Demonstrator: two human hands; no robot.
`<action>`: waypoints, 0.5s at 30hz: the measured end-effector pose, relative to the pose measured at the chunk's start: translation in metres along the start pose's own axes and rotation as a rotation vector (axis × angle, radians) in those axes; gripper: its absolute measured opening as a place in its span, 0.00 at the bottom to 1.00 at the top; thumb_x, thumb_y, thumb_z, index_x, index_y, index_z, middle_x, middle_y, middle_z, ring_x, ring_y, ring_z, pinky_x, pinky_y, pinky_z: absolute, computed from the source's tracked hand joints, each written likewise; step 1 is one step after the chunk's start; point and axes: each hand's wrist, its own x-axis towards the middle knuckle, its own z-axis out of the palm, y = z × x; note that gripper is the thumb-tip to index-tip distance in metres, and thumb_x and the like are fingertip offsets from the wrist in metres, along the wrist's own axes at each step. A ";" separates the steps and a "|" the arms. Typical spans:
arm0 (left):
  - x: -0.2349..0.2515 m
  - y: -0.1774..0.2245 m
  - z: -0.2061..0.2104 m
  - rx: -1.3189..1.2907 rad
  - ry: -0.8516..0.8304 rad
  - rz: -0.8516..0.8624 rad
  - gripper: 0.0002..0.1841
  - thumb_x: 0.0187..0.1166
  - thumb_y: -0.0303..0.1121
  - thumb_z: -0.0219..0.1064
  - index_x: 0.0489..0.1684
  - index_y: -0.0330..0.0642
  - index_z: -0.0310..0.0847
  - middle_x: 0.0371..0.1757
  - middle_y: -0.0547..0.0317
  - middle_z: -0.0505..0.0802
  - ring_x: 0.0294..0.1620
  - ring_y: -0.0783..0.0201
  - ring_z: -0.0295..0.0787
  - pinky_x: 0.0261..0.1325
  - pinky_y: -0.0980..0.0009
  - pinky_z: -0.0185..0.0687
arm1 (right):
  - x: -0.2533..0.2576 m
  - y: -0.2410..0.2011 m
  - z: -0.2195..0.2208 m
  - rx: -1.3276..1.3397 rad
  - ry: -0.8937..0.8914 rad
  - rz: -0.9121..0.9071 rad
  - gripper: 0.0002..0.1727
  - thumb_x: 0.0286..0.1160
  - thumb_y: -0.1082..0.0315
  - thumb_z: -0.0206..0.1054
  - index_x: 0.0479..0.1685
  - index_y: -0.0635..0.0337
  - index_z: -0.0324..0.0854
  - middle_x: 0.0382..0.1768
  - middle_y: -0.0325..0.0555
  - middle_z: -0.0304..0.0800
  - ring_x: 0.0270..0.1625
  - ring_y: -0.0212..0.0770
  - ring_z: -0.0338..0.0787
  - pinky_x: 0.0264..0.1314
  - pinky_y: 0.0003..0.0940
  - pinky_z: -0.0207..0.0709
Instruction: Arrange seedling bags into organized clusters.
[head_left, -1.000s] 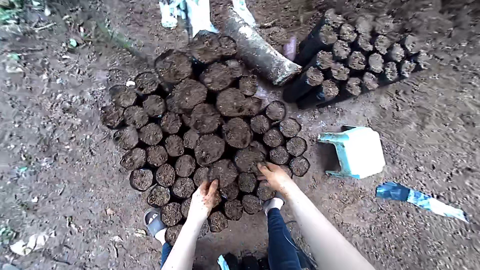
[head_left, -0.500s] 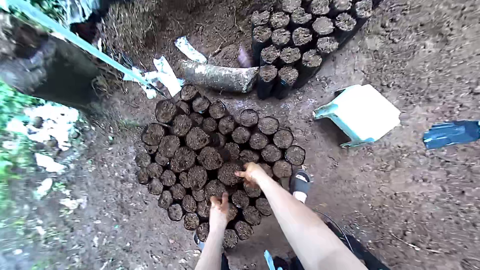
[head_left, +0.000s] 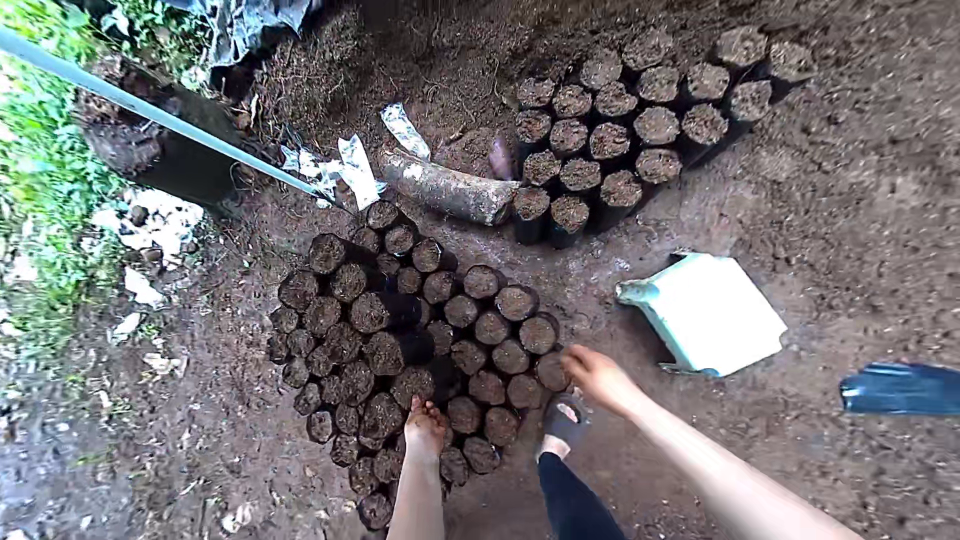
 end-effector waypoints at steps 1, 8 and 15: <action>-0.004 0.001 0.002 -0.002 0.000 0.000 0.19 0.96 0.50 0.43 0.41 0.48 0.68 0.25 0.65 0.76 0.18 0.72 0.72 0.23 0.76 0.73 | -0.011 0.016 -0.025 0.158 0.151 0.049 0.22 0.93 0.58 0.51 0.69 0.67 0.78 0.60 0.58 0.90 0.58 0.48 0.93 0.66 0.49 0.85; -0.061 0.014 -0.021 0.277 -0.182 0.038 0.27 0.98 0.45 0.38 0.85 0.36 0.58 0.74 0.41 0.80 0.57 0.60 0.84 0.60 0.64 0.78 | -0.146 0.110 -0.142 0.700 0.972 0.269 0.29 0.95 0.58 0.48 0.89 0.58 0.51 0.58 0.59 0.85 0.45 0.44 0.92 0.47 0.43 0.87; -0.061 0.016 -0.073 0.547 -0.342 0.066 0.20 0.96 0.34 0.44 0.79 0.31 0.62 0.64 0.41 0.86 0.49 0.63 0.85 0.53 0.65 0.80 | -0.300 0.165 -0.111 0.805 1.118 0.788 0.29 0.96 0.54 0.41 0.82 0.68 0.59 0.61 0.58 0.80 0.49 0.40 0.85 0.52 0.37 0.80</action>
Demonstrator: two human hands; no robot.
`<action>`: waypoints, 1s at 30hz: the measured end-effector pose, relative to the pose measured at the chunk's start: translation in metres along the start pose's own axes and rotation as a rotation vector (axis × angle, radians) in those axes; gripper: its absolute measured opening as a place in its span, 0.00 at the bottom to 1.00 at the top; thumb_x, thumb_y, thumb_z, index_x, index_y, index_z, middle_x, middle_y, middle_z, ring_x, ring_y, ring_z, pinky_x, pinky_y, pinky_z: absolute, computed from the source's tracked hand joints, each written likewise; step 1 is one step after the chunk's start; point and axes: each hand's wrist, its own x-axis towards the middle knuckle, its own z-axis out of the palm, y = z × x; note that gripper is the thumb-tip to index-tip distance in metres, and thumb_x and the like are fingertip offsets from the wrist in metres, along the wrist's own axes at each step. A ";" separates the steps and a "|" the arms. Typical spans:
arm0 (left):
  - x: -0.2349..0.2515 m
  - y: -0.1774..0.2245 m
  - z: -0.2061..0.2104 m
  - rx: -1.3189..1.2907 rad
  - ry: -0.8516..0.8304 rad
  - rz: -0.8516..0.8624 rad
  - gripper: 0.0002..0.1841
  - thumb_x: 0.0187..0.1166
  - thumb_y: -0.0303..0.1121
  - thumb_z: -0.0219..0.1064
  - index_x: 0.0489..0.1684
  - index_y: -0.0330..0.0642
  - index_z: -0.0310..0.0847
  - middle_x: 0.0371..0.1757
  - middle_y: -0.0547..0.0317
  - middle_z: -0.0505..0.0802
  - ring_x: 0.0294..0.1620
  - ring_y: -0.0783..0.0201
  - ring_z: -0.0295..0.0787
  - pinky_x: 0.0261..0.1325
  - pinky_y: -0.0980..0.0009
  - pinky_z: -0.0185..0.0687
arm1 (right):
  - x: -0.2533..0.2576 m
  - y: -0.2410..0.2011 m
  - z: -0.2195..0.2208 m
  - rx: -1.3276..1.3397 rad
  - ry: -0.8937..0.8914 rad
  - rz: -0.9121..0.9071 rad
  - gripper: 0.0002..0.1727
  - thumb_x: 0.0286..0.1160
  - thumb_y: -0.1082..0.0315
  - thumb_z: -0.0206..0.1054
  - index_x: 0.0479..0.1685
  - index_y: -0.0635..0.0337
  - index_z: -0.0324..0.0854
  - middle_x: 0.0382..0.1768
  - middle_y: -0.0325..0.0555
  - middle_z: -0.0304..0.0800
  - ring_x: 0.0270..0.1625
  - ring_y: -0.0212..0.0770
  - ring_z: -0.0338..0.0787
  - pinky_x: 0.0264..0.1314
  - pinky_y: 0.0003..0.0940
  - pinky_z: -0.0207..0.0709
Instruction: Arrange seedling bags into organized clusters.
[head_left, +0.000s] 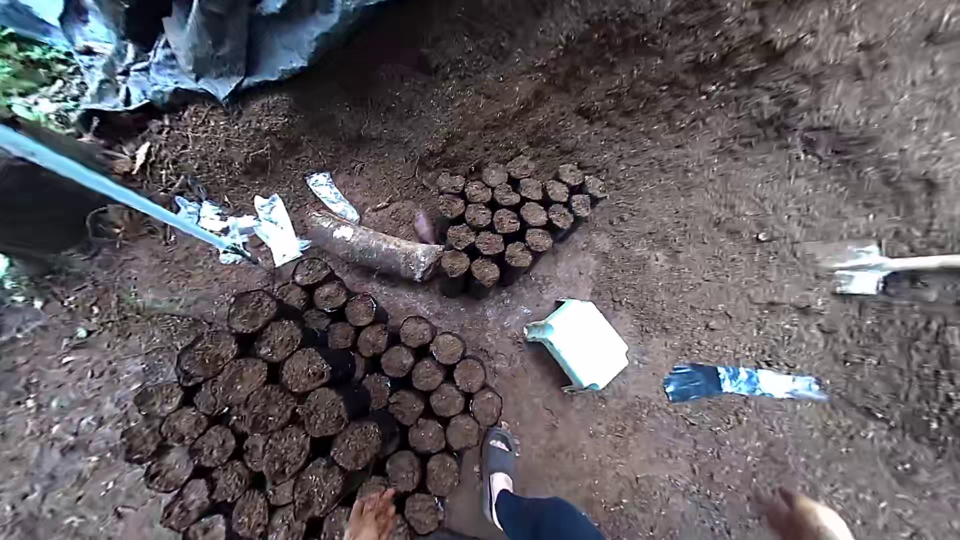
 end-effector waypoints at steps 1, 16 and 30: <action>-0.002 -0.002 -0.004 0.000 -0.003 -0.004 0.21 0.96 0.34 0.44 0.81 0.30 0.61 0.67 0.38 0.85 0.52 0.62 0.86 0.56 0.64 0.80 | 0.006 0.004 -0.001 -0.065 -0.018 0.048 0.30 0.95 0.53 0.42 0.83 0.68 0.59 0.66 0.60 0.79 0.53 0.43 0.85 0.56 0.40 0.80; 0.141 0.192 0.272 -0.218 -0.241 0.084 0.20 0.94 0.29 0.51 0.78 0.26 0.66 0.72 0.34 0.83 0.65 0.51 0.87 0.66 0.57 0.84 | 0.027 -0.213 0.514 -0.964 -0.703 -0.495 0.36 0.93 0.41 0.45 0.84 0.60 0.69 0.77 0.65 0.78 0.78 0.62 0.79 0.80 0.63 0.70; 0.316 0.224 0.385 0.484 -0.119 0.169 0.25 0.95 0.36 0.47 0.84 0.28 0.64 0.68 0.33 0.87 0.69 0.46 0.87 0.77 0.53 0.78 | 0.072 -0.245 0.595 -1.188 -0.852 -0.537 0.34 0.97 0.47 0.38 0.89 0.64 0.58 0.75 0.67 0.79 0.69 0.58 0.89 0.73 0.54 0.81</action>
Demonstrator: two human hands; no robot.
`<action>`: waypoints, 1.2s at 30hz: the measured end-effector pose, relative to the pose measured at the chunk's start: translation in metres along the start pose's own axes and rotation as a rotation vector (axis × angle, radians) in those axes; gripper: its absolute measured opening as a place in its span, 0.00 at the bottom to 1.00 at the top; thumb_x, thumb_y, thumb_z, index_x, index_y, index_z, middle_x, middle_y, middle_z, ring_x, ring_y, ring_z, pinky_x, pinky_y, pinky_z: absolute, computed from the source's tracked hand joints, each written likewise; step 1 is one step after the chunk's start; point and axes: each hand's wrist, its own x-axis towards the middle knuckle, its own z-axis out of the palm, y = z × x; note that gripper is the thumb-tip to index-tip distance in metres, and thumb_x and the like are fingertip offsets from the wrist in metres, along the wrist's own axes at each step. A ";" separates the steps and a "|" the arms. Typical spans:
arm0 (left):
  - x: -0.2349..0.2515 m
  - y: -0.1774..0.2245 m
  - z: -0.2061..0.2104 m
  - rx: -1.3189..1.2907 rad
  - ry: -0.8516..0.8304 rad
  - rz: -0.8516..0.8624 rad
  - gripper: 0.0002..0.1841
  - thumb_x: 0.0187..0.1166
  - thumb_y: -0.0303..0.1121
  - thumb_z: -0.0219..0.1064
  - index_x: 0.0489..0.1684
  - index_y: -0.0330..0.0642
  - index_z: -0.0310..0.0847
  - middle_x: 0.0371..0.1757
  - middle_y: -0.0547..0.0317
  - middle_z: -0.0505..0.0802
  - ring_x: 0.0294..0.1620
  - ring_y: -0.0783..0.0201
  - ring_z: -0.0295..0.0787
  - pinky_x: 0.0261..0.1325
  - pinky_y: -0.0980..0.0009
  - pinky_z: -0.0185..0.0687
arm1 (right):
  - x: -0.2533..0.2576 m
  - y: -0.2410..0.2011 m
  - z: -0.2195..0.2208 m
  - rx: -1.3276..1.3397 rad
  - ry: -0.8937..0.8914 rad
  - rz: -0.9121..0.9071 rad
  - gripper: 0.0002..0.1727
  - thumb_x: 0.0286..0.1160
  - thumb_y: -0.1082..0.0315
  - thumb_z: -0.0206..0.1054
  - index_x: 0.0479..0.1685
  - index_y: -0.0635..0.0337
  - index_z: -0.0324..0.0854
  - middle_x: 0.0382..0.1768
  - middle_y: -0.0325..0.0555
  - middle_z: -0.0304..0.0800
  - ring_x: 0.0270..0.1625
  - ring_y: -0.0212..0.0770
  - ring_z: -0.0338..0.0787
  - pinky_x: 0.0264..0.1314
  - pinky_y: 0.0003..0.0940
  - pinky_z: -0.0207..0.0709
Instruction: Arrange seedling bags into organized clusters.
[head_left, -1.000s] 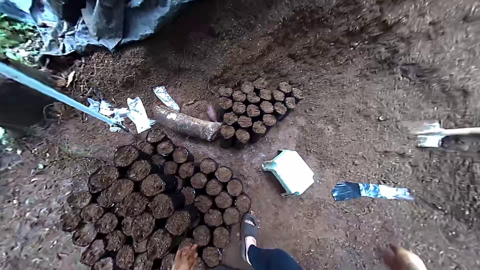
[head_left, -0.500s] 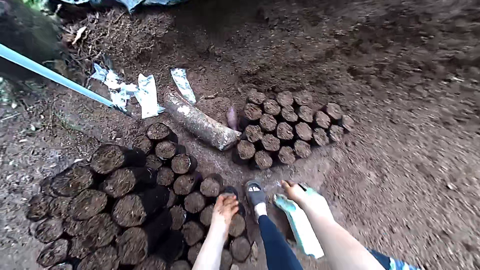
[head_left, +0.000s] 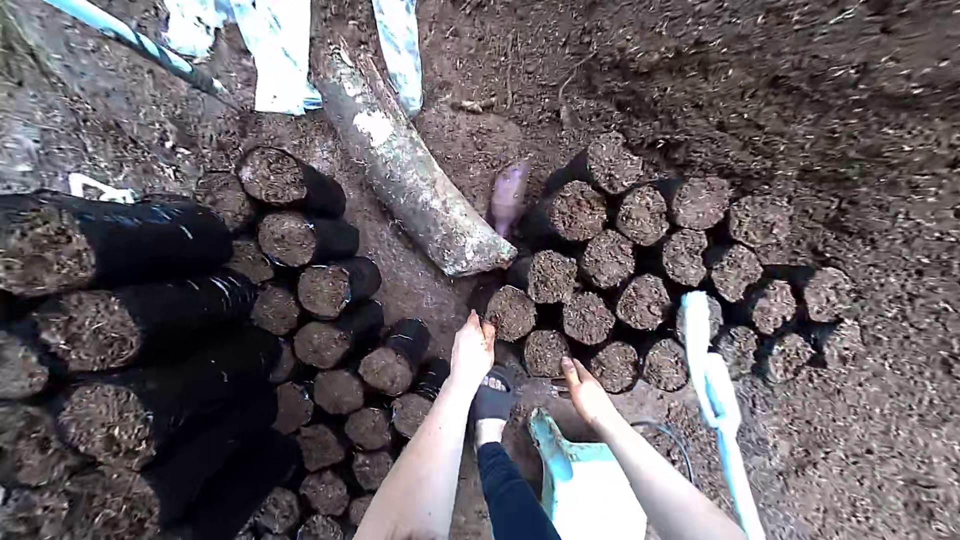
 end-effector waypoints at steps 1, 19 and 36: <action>-0.002 -0.004 -0.004 -0.031 0.010 0.007 0.25 0.95 0.35 0.48 0.84 0.28 0.64 0.68 0.33 0.87 0.69 0.47 0.88 0.77 0.54 0.79 | 0.003 0.004 0.002 0.027 0.021 -0.008 0.35 0.96 0.47 0.40 0.89 0.64 0.58 0.74 0.67 0.80 0.67 0.58 0.90 0.71 0.54 0.83; -0.049 -0.099 -0.141 0.489 0.299 -0.452 0.27 0.93 0.50 0.47 0.77 0.40 0.76 0.73 0.38 0.86 0.76 0.38 0.81 0.73 0.36 0.73 | 0.013 -0.004 0.012 -0.059 0.172 -0.140 0.27 0.95 0.57 0.46 0.80 0.68 0.71 0.71 0.68 0.81 0.75 0.56 0.82 0.81 0.55 0.70; -0.041 -0.116 -0.151 0.221 0.470 -0.326 0.29 0.83 0.57 0.66 0.66 0.38 0.78 0.63 0.38 0.90 0.66 0.39 0.88 0.67 0.36 0.77 | -0.084 -0.156 0.058 0.238 0.175 -0.438 0.21 0.93 0.64 0.48 0.70 0.70 0.76 0.58 0.55 0.87 0.59 0.37 0.90 0.65 0.37 0.86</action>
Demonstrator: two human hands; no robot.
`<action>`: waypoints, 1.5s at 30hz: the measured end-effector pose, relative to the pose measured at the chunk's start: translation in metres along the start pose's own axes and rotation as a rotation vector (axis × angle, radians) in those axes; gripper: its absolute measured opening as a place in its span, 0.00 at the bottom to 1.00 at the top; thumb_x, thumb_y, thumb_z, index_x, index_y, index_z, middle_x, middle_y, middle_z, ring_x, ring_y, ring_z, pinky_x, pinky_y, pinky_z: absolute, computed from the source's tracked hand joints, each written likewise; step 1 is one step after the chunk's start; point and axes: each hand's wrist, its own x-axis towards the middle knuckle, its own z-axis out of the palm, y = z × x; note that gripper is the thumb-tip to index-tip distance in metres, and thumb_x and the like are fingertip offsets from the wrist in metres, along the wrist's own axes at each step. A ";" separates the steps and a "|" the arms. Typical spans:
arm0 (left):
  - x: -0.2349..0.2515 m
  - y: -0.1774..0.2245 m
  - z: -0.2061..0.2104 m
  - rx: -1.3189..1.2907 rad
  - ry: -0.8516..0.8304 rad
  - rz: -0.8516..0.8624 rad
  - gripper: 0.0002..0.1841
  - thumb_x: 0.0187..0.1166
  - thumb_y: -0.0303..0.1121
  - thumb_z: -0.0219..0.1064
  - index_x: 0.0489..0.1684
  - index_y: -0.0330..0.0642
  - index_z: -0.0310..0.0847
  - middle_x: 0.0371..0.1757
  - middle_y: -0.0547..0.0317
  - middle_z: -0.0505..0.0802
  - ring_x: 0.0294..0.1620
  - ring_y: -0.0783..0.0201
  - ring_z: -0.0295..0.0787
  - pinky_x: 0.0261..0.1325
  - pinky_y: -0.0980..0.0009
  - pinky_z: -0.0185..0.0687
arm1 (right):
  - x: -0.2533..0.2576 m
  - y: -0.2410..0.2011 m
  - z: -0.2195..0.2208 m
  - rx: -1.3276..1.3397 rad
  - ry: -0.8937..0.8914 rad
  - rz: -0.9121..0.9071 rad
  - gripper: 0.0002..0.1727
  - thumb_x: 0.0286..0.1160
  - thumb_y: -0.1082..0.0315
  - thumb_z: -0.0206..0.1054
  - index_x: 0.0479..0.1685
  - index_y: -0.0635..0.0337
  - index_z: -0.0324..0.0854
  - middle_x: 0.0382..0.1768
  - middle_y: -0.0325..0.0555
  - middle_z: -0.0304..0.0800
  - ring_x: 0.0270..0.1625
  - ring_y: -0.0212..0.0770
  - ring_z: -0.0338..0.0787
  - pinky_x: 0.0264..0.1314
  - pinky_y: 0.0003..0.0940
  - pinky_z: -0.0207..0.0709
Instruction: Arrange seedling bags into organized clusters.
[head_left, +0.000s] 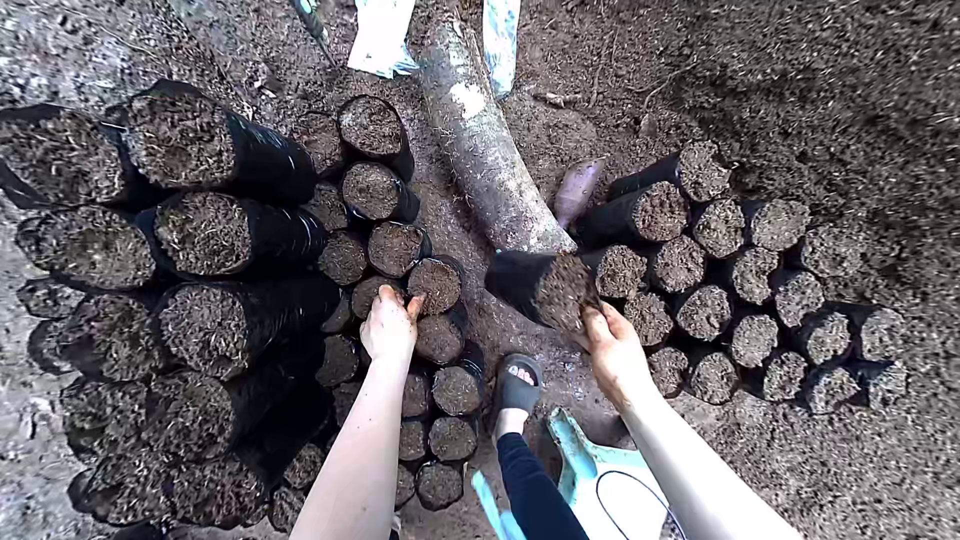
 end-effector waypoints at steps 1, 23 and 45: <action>0.000 -0.002 -0.001 0.003 -0.008 0.010 0.29 0.84 0.57 0.65 0.65 0.38 0.78 0.62 0.38 0.90 0.65 0.40 0.88 0.65 0.36 0.77 | 0.008 -0.009 0.013 -0.005 -0.007 -0.032 0.21 0.93 0.64 0.48 0.69 0.69 0.77 0.57 0.56 0.88 0.58 0.39 0.91 0.65 0.39 0.86; 0.080 0.095 -0.022 0.035 0.043 0.849 0.26 0.91 0.44 0.55 0.86 0.45 0.69 0.89 0.44 0.71 0.90 0.41 0.64 0.88 0.41 0.59 | 0.072 0.015 0.104 0.218 -0.225 0.193 0.42 0.92 0.35 0.32 0.89 0.60 0.61 0.83 0.57 0.73 0.82 0.52 0.76 0.80 0.56 0.72; 0.073 0.084 -0.015 -0.011 0.142 0.802 0.22 0.91 0.37 0.53 0.80 0.43 0.76 0.87 0.45 0.74 0.83 0.40 0.73 0.84 0.39 0.60 | 0.041 0.032 0.013 0.660 0.552 0.291 0.23 0.97 0.63 0.42 0.69 0.77 0.69 0.56 0.63 0.84 0.50 0.44 0.94 0.54 0.35 0.89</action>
